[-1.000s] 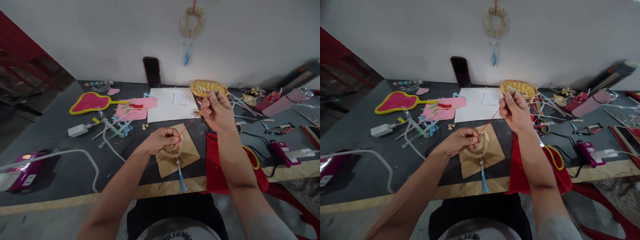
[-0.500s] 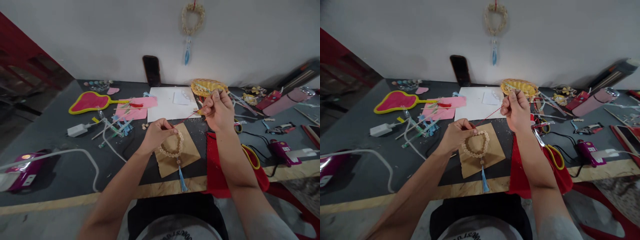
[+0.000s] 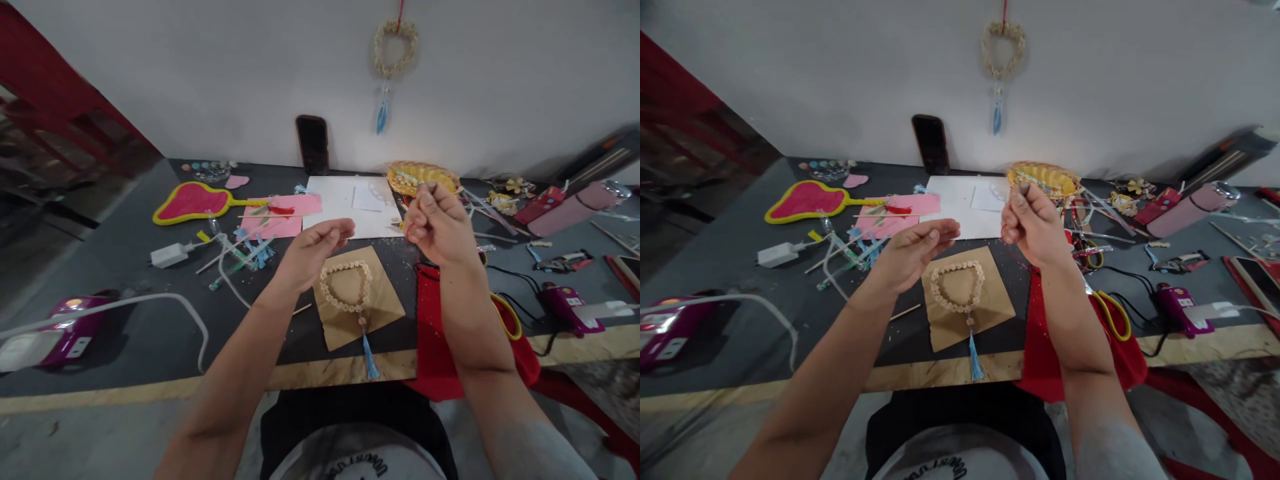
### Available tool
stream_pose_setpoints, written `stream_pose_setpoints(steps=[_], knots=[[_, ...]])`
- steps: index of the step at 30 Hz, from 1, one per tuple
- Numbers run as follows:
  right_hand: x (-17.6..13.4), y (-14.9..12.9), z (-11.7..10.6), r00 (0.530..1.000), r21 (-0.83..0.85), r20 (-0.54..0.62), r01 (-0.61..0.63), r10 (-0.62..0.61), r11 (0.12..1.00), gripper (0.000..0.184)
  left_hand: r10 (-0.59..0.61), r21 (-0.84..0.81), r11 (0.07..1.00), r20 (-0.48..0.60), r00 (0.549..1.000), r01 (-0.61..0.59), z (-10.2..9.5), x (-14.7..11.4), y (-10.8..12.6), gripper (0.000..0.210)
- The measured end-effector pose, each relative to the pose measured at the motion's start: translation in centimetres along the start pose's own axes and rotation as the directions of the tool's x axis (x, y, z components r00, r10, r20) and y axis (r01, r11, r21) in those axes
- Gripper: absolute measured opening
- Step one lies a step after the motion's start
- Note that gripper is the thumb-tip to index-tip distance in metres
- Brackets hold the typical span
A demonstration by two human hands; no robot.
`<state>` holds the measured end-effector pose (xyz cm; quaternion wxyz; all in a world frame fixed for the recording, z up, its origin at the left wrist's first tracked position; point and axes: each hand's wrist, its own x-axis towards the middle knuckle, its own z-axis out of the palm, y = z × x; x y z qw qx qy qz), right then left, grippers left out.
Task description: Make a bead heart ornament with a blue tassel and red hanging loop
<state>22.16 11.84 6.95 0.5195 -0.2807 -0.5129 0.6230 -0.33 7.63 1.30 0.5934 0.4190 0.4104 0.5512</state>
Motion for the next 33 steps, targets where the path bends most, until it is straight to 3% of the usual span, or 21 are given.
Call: stream_pose_setpoints(steps=[5,7,10,17,22,25,29,33], knots=[[0.3,2.3,2.2,0.971,-0.025,0.213,-0.101,0.104,0.995,0.037,-0.11,-0.148,0.977,0.256,0.96,0.152,2.6,-0.9,0.0,0.047],[0.2,2.9,2.6,0.963,-0.079,0.251,-0.082,0.099,0.994,0.036,-0.151,-0.161,0.966,0.286,0.946,0.203,2.7,-1.2,-0.1,0.047],[-0.2,3.3,2.6,0.96,-0.152,0.266,-0.047,0.087,0.987,0.031,-0.205,-0.131,0.962,0.232,0.951,0.239,2.0,-1.7,-0.2,0.048],[-2.1,4.4,1.6,0.981,-0.339,0.165,-0.037,0.098,0.94,0.035,-0.246,0.094,0.968,0.177,0.953,0.233,1.5,-2.8,-0.5,0.044],[-3.8,4.8,1.2,0.985,-0.662,0.17,0.13,-0.021,0.738,0.027,-0.207,0.191,0.964,0.094,0.974,0.187,1.3,-3.2,-0.8,0.042],[-4.8,5.3,1.2,0.987,-0.727,0.157,0.145,-0.043,0.671,0.034,-0.135,0.311,0.944,0.063,0.989,0.109,1.2,-3.2,-1.1,0.032],[-5.5,6.1,1.1,0.995,-0.68,0.093,0.095,-0.042,0.727,0.046,-0.083,0.412,0.911,0.103,0.991,0.033,1.3,-3.2,-1.5,0.025],[-5.1,6.6,0.4,1.0,-0.504,0.013,-0.016,0.026,0.864,0.053,-0.158,0.34,0.934,0.115,0.981,0.111,1.7,-3.3,-1.6,0.028]])
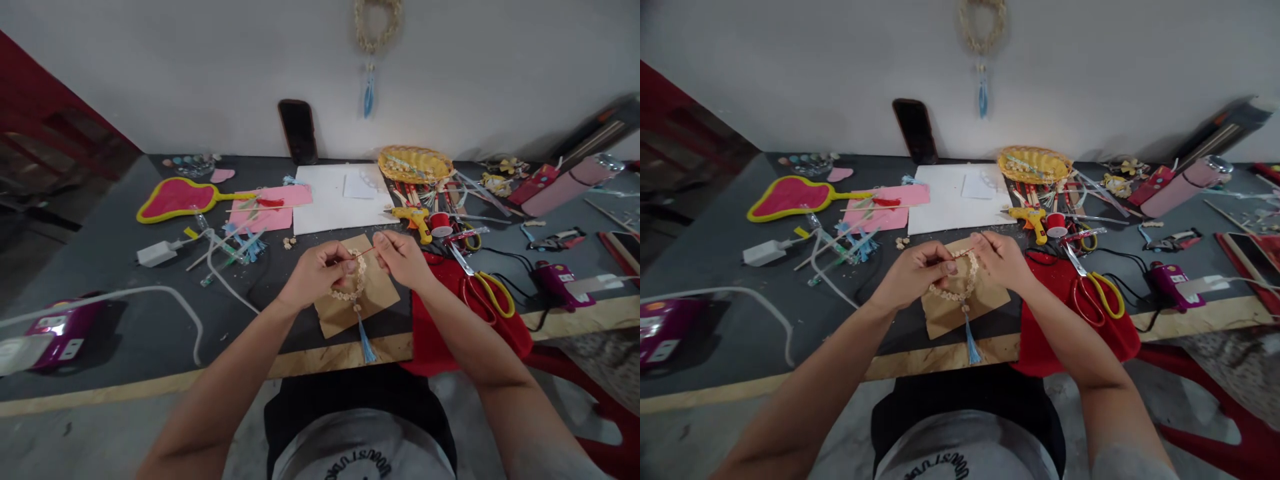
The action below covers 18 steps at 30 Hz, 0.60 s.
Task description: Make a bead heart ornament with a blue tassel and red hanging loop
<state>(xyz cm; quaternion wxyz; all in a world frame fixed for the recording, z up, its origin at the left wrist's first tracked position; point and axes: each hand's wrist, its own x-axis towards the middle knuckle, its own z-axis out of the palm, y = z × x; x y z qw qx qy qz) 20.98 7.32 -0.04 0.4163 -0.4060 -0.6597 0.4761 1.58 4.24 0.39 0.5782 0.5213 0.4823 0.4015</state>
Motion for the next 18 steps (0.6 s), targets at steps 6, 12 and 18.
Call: stream_pose_setpoints(steps=[6,12,18], knots=[[0.4,1.4,-0.5,0.991,0.292,-0.13,0.07,-0.033,0.954,0.041,-0.129,-0.082,0.988,0.011,0.992,0.13,-0.2,0.2,0.3,0.039],[-0.1,1.5,1.1,0.998,0.288,0.061,-0.003,-0.016,0.958,0.039,-0.15,-0.134,0.978,0.062,0.987,0.157,0.5,0.7,0.4,0.041],[0.5,1.6,0.1,0.984,0.551,-0.093,-0.077,0.153,0.831,0.037,-0.195,-0.125,0.971,0.083,0.977,0.204,0.4,0.2,0.0,0.044]])
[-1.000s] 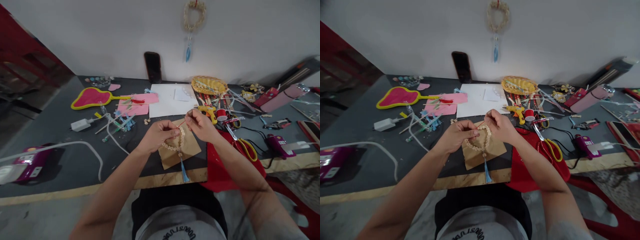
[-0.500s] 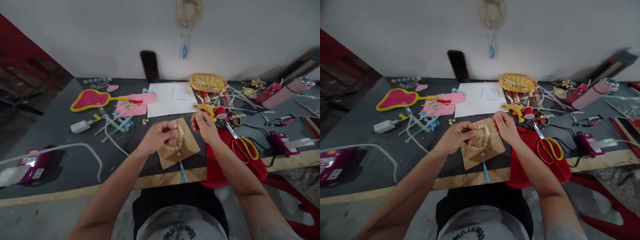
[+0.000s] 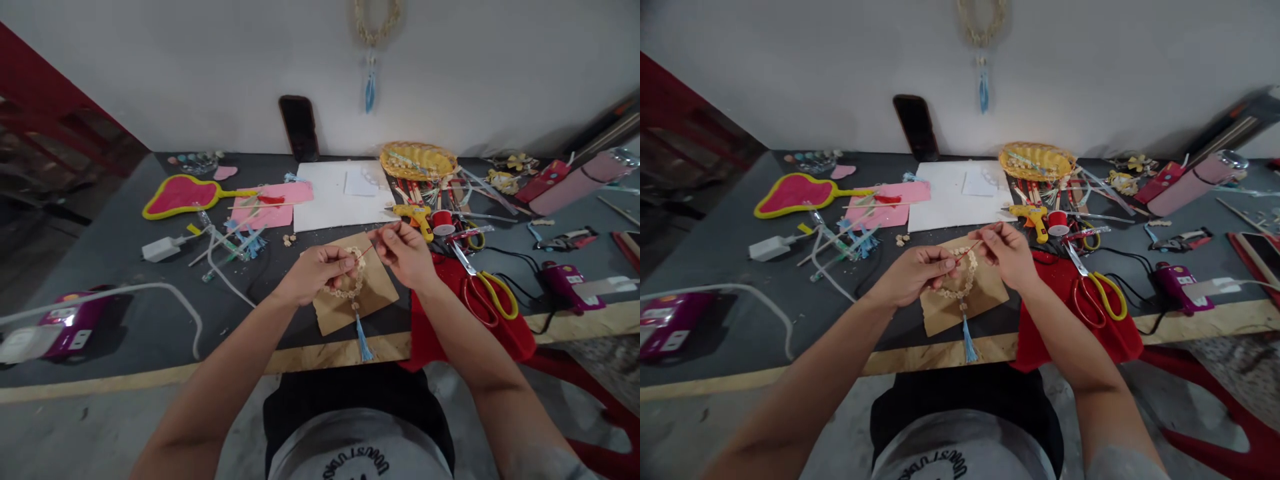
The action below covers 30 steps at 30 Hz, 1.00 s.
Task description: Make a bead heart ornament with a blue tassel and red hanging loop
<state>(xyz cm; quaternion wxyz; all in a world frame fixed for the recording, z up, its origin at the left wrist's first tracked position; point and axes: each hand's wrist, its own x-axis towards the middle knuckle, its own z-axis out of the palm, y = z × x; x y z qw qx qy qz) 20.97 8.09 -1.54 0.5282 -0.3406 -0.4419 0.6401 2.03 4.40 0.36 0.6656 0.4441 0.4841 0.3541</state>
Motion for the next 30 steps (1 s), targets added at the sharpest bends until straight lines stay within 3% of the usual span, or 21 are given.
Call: stream_pose_setpoints(steps=[3,10,14,19,24,27,30], knots=[[0.6,-0.6,-1.1,0.997,0.123,-0.076,-0.01,0.019,0.992,0.039,-0.031,0.027,0.999,-0.031,0.999,0.032,-0.5,-0.5,-0.6,0.042],[1.2,-2.0,-2.8,0.986,0.19,-0.154,0.094,-0.064,0.977,0.036,-0.009,0.159,0.987,-0.002,1.0,0.009,-1.7,-1.4,-1.3,0.029],[1.4,-2.7,-4.1,0.988,0.189,-0.128,0.108,-0.084,0.976,0.035,0.016,0.152,0.988,-0.043,0.999,-0.009,-2.7,-1.6,-1.2,0.029],[1.5,-3.7,-4.9,0.996,0.264,-0.08,0.062,-0.042,0.962,0.023,0.139,0.051,0.99,-0.198,0.97,-0.132,-3.1,-1.1,-1.0,0.037],[1.2,-4.0,-4.4,0.995,0.409,-0.071,-0.033,0.068,0.912,0.017,0.191,0.065,0.981,-0.174,0.966,-0.182,-1.9,-0.1,-0.8,0.035],[1.0,-3.9,-4.4,0.996,0.327,-0.066,-0.034,0.059,0.945,0.02,0.238,0.147,0.966,-0.181,0.954,-0.213,-1.8,0.3,-0.6,0.035],[0.7,-3.8,-4.3,0.998,0.043,-0.051,0.045,-0.043,0.998,0.019,0.365,0.435,0.868,-0.232,0.902,-0.239,-3.1,0.8,-0.5,0.034]])
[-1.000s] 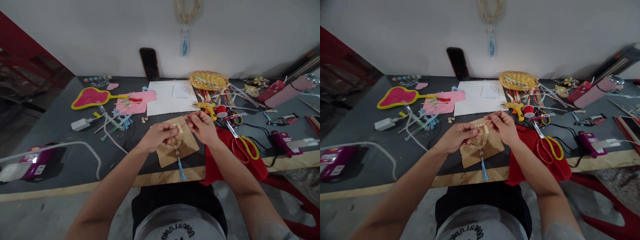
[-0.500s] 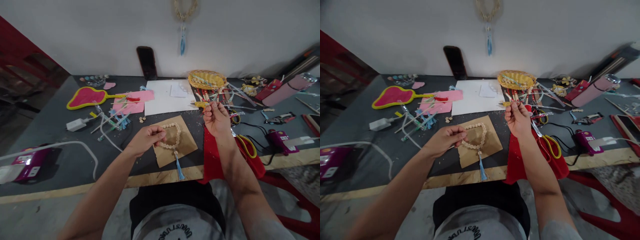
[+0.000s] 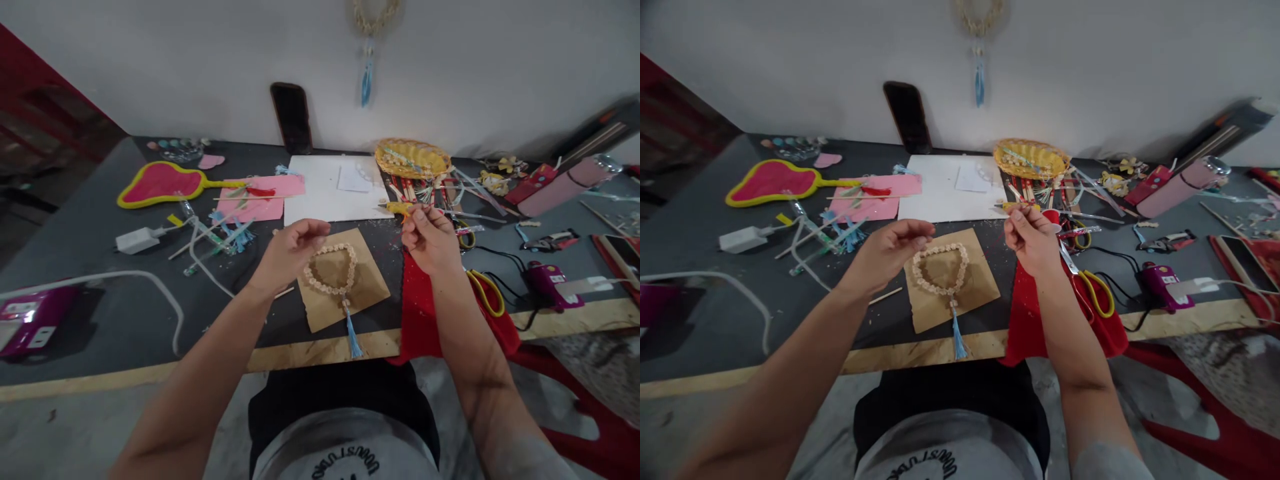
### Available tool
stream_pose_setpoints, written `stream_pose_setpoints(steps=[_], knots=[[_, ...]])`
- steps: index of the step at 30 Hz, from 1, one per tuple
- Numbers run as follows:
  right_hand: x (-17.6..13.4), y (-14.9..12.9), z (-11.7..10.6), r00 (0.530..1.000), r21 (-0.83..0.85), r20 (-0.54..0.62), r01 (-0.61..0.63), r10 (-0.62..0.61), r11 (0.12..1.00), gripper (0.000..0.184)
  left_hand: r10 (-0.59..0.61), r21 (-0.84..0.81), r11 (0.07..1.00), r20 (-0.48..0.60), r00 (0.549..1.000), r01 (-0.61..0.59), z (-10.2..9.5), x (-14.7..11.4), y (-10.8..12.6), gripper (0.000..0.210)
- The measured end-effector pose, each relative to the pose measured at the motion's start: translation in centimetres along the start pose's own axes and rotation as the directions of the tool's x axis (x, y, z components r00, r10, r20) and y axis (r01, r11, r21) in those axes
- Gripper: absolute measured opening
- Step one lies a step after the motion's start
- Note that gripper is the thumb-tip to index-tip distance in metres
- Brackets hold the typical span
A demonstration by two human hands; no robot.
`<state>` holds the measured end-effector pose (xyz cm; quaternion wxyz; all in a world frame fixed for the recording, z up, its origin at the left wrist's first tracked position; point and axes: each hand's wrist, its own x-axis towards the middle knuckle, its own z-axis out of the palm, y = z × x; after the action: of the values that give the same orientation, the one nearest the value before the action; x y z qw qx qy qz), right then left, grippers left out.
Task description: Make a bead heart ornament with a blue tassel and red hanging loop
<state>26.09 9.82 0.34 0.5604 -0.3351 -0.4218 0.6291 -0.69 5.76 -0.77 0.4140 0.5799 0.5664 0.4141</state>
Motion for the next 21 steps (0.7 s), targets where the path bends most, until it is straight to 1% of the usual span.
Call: stream_pose_setpoints(steps=[1,2,3,4,5,6,7,8,9,11,13,14,15,18,19,20,21], knots=[[-0.1,0.0,0.1,0.999,-0.145,0.031,0.045,-0.041,0.988,0.017,0.04,0.141,0.989,-0.029,0.999,-0.036,-0.5,0.3,-0.3,0.033],[0.0,0.0,0.3,0.994,-0.302,0.076,0.095,-0.075,0.949,0.015,0.069,0.279,0.959,-0.033,0.997,-0.057,-0.9,0.7,-0.7,0.033],[0.0,0.0,0.7,0.986,-0.458,0.133,0.154,-0.103,0.875,0.014,0.075,0.388,0.92,-0.024,0.997,-0.06,-1.3,1.0,-1.1,0.033],[0.2,-0.1,1.1,0.972,-0.596,0.197,0.22,-0.126,0.772,0.014,0.063,0.473,0.879,0.004,0.998,-0.057,-1.5,1.3,-1.5,0.034],[0.6,-0.1,1.6,0.955,-0.702,0.263,0.289,-0.14,0.651,0.015,0.052,0.537,0.841,0.037,0.998,-0.064,-1.6,1.6,-1.8,0.034],[1.0,-0.1,2.1,0.933,-0.77,0.331,0.354,-0.142,0.532,0.016,0.044,0.582,0.809,0.075,0.996,-0.08,-1.5,1.8,-2.1,0.035],[1.5,-0.1,2.8,0.909,-0.802,0.397,0.412,-0.129,0.432,0.018,0.044,0.616,0.78,0.117,0.992,-0.107,-1.2,2.0,-2.4,0.036],[2.1,0.0,3.4,0.886,-0.813,0.452,0.458,-0.106,0.358,0.02,0.051,0.641,0.755,0.158,0.986,-0.142,-0.9,2.1,-2.7,0.037],[2.7,0.0,4.0,0.868,-0.817,0.491,0.488,-0.075,0.307,0.022,0.06,0.658,0.732,0.195,0.979,-0.176,-0.5,2.1,-3.0,0.038],[3.9,0.0,5.1,0.853,-0.827,0.522,0.51,-0.012,0.237,0.026,0.079,0.678,0.7,0.242,0.967,-0.226,0.3,2.2,-3.5,0.038],[4.9,0.0,6.0,0.839,-0.838,0.54,0.528,0.062,0.139,0.025,0.099,0.668,0.704,0.244,0.965,-0.241,0.6,2.2,-3.9,0.037],[5.3,0.1,6.4,0.819,-0.829,0.559,0.554,0.127,0.078,0.023,0.105,0.646,0.728,0.228,0.968,-0.231,0.6,2.2,-4.0,0.038],[5.6,0.3,6.7,0.785,-0.805,0.583,0.593,0.209,0.018,0.021,0.103,0.61,0.765,0.198,0.975,-0.204,0.5,2.3,-4.1,0.038],[6.0,1.2,7.3,0.653,-0.682,0.614,0.722,0.444,-0.118,0.02,0.08,0.458,0.882,0.076,0.994,-0.106,-0.2,2.3,-4.1,0.037],[6.0,1.6,7.5,0.623,-0.644,0.609,0.75,0.491,-0.151,0.021,0.079,0.417,0.904,0.048,0.996,-0.092,-0.5,2.3,-4.0,0.036],[6.0,2.0,7.6,0.606,-0.615,0.603,0.768,0.519,-0.182,0.021,0.09,0.391,0.915,0.038,0.995,-0.098,-0.7,2.3,-3.9,0.035],[6.0,2.3,7.7,0.598,-0.591,0.598,0.779,0.534,-0.21,0.021,0.112,0.38,0.917,0.052,0.992,-0.123,-0.8,2.3,-3.7,0.034]])
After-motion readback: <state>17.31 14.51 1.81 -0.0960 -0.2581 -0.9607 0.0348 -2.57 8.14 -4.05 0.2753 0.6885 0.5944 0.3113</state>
